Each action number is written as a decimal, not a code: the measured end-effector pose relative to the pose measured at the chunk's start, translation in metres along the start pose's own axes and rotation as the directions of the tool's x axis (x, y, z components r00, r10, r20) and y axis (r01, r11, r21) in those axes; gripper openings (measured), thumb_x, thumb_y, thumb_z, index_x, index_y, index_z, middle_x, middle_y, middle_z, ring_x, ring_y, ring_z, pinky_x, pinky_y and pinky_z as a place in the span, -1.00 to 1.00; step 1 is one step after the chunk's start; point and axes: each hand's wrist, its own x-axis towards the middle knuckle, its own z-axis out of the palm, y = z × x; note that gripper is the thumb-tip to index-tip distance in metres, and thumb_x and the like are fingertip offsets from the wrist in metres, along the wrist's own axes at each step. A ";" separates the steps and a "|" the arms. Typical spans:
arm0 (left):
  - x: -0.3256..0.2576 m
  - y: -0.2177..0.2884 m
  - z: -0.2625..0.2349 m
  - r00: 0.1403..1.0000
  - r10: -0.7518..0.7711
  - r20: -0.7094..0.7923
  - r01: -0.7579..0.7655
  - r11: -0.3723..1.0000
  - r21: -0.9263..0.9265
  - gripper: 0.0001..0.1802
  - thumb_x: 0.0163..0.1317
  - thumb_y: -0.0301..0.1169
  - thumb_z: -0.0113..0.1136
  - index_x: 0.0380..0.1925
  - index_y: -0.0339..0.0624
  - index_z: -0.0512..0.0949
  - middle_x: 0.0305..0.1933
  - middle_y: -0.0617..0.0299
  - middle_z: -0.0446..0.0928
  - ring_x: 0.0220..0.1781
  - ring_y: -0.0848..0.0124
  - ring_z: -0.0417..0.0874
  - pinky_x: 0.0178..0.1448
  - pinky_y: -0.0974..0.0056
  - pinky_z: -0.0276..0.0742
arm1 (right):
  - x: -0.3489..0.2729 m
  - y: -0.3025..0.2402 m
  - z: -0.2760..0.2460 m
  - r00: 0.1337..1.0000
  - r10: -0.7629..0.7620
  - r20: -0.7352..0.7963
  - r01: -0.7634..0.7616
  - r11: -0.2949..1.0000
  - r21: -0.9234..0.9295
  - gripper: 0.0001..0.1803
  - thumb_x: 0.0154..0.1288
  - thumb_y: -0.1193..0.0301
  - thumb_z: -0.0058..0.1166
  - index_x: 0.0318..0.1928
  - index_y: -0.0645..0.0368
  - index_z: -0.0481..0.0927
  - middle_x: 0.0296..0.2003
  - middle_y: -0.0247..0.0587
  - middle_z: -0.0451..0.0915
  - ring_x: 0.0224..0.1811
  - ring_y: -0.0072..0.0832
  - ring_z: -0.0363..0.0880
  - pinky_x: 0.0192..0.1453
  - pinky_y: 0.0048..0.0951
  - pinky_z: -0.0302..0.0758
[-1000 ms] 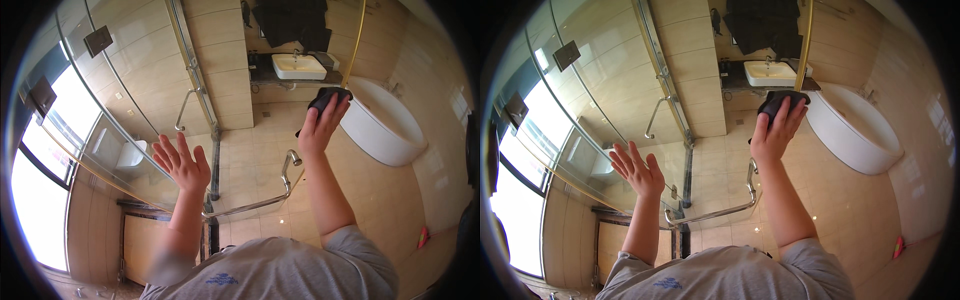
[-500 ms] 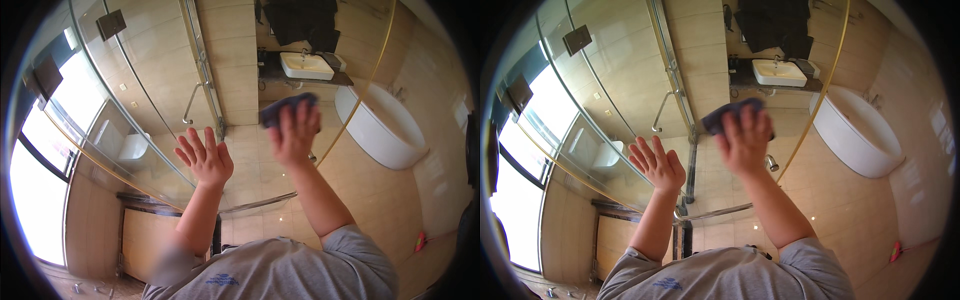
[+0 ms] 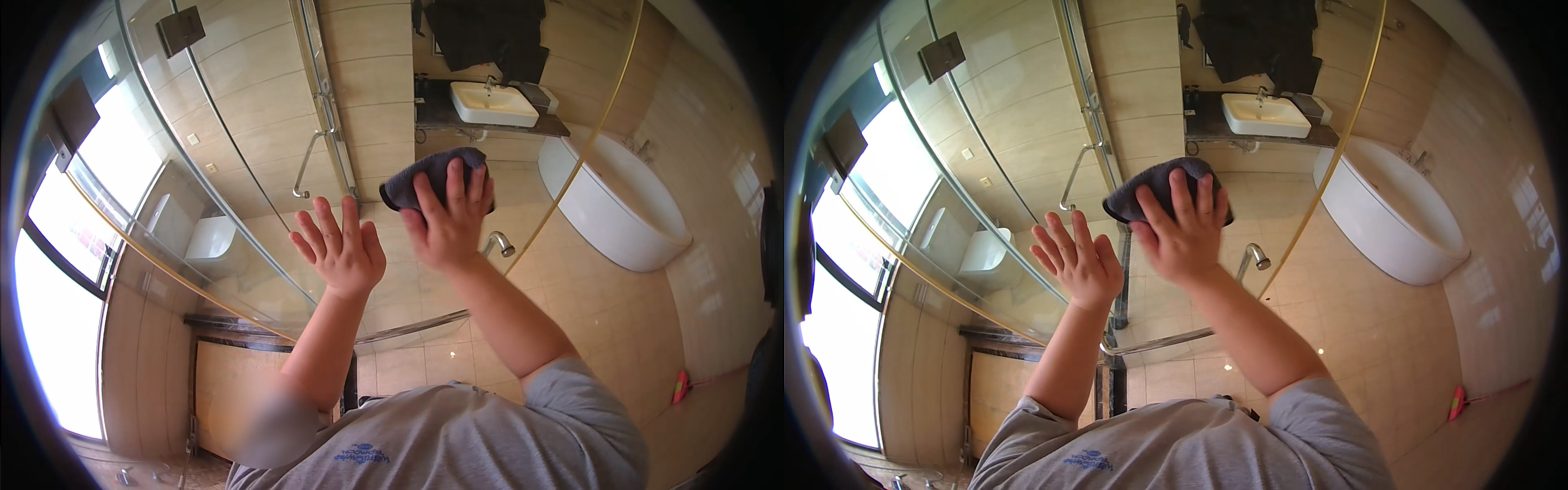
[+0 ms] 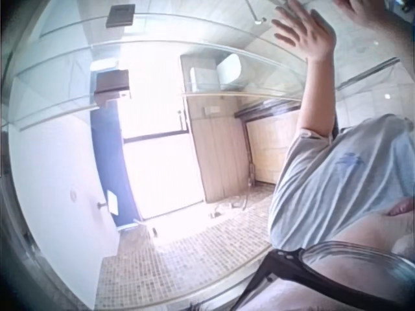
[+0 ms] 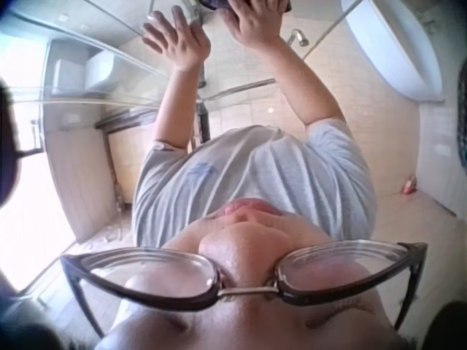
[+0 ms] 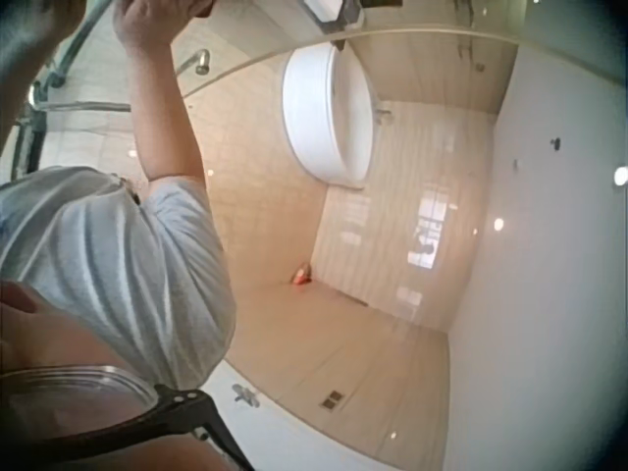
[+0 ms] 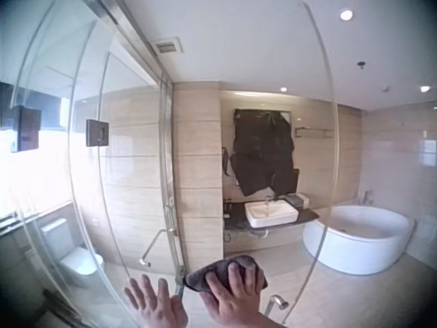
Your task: The person wipes the tiled wall and glass shower door with a dark cloth. They move around the bathroom to clean different sections of the wall and the glass panel, using consistent wiping motions.
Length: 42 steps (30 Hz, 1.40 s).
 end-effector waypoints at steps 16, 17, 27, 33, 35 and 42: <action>-0.009 0.023 0.012 0.988 -0.155 0.021 0.155 0.988 -0.005 -0.37 0.41 -0.26 -0.13 0.43 -0.26 0.13 0.55 -0.20 -0.13 0.59 -0.18 -0.28 0.52 -0.19 -0.52 | -0.034 -0.018 0.008 0.976 0.198 0.094 -0.200 0.980 0.009 -0.47 0.27 0.04 0.08 0.24 -0.19 0.49 0.41 0.08 0.13 0.46 0.29 -0.09 0.38 0.38 -0.11; -0.010 0.022 0.011 0.988 -0.148 0.041 0.148 0.989 0.001 -0.35 0.40 -0.26 -0.12 0.44 -0.26 0.09 0.56 -0.19 -0.16 0.59 -0.18 -0.29 0.51 -0.20 -0.50 | -0.038 -0.007 0.006 0.993 0.084 0.077 -0.084 0.996 -0.005 -0.48 0.26 0.02 0.09 0.23 -0.25 0.50 0.40 -0.04 0.16 0.47 0.20 -0.07 0.39 0.33 -0.08; -0.030 0.016 0.016 0.994 -0.090 0.067 0.088 0.996 0.031 -0.34 0.43 -0.20 -0.16 0.44 -0.27 0.07 0.56 -0.21 -0.19 0.59 -0.19 -0.33 0.53 -0.20 -0.51 | -0.018 0.105 -0.031 0.867 0.463 -0.187 -0.473 0.881 -0.009 -0.31 0.48 0.09 -0.26 0.43 0.29 0.09 0.46 0.31 -0.11 0.48 0.34 -0.20 0.44 0.27 -0.14; -0.026 0.017 0.017 0.992 -0.107 0.070 0.103 0.992 0.070 -0.34 0.44 -0.20 -0.19 0.45 -0.29 0.05 0.56 -0.22 -0.19 0.59 -0.18 -0.32 0.54 -0.17 -0.49 | -0.038 0.018 0.015 0.901 0.423 -0.092 -0.424 0.906 0.016 -0.33 0.40 0.07 -0.15 0.40 0.15 0.18 0.44 0.37 -0.11 0.45 0.43 -0.20 0.38 0.45 -0.18; -0.025 0.017 0.018 0.993 -0.095 0.073 0.091 0.994 0.054 -0.34 0.44 -0.19 -0.19 0.45 -0.29 0.04 0.56 -0.22 -0.19 0.59 -0.17 -0.32 0.54 -0.16 -0.49 | -0.060 0.013 0.016 0.977 0.215 0.005 -0.215 0.977 0.014 -0.44 0.30 0.02 0.03 0.26 -0.12 0.43 0.44 0.12 0.04 0.48 0.30 -0.16 0.38 0.43 -0.14; -0.027 0.012 0.015 0.993 -0.077 0.089 0.071 0.995 0.065 -0.32 0.45 -0.19 -0.20 0.46 -0.29 0.00 0.56 -0.23 -0.23 0.59 -0.17 -0.36 0.54 -0.16 -0.50 | -0.056 0.128 -0.020 0.985 0.118 -0.126 -0.131 0.986 -0.099 -0.37 0.38 0.02 -0.12 0.31 0.13 0.34 0.38 0.21 0.16 0.43 0.33 -0.03 0.38 0.32 0.00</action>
